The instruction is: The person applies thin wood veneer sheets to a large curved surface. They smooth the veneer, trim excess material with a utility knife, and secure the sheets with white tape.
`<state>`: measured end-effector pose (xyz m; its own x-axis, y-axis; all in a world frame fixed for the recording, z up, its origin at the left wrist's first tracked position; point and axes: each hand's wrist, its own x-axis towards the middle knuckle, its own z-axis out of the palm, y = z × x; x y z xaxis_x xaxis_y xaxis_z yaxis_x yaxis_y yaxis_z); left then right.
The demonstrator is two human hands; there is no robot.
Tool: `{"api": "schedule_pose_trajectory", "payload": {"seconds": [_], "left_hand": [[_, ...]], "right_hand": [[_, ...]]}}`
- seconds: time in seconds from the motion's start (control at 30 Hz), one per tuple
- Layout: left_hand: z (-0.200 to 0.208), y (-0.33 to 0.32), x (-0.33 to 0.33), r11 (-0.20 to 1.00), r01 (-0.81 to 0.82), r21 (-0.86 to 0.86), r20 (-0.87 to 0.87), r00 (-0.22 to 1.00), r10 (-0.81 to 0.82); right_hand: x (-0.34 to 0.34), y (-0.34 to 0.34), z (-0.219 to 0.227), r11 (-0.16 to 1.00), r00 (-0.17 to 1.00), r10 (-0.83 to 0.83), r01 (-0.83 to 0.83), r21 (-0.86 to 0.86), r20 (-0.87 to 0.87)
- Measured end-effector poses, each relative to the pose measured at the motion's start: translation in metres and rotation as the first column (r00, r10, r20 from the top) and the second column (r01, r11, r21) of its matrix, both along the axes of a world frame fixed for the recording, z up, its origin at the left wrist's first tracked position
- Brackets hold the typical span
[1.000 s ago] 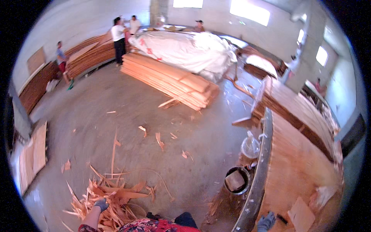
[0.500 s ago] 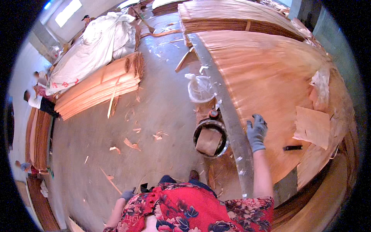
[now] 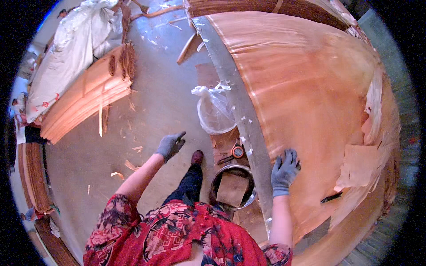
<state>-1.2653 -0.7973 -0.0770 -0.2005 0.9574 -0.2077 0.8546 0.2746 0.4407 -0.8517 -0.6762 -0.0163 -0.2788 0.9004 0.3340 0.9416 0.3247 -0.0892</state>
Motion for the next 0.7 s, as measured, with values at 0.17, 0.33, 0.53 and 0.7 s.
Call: {"api": "schedule_pose_trajectory", "payload": {"seconds": [0.17, 0.33, 0.53, 0.7], "left_hand": [[-0.031, 0.095, -0.019, 0.951, -0.231, 0.203, 0.200, 0.961, 0.191], [-0.036, 0.125, -0.048, 0.909, -0.212, 0.358, 0.062, 0.977, 0.203], [-0.004, 0.176, 0.010, 0.885, 0.290, 0.365, -0.246, 0.947, -0.209], [-0.076, 0.215, 0.057, 0.943, 0.103, 0.316, -0.170, 0.984, -0.050]], "right_hand": [[0.001, -0.002, 0.003, 0.999, 0.999, -0.005, 0.004, -0.039, -0.045], [-0.002, 0.001, 0.001, 0.995, 0.998, -0.039, 0.035, -0.089, -0.043], [-0.004, 0.003, -0.001, 0.991, 0.995, -0.085, 0.080, -0.112, -0.046], [-0.005, 0.001, -0.002, 0.993, 0.996, -0.069, 0.064, -0.096, -0.047]]}}
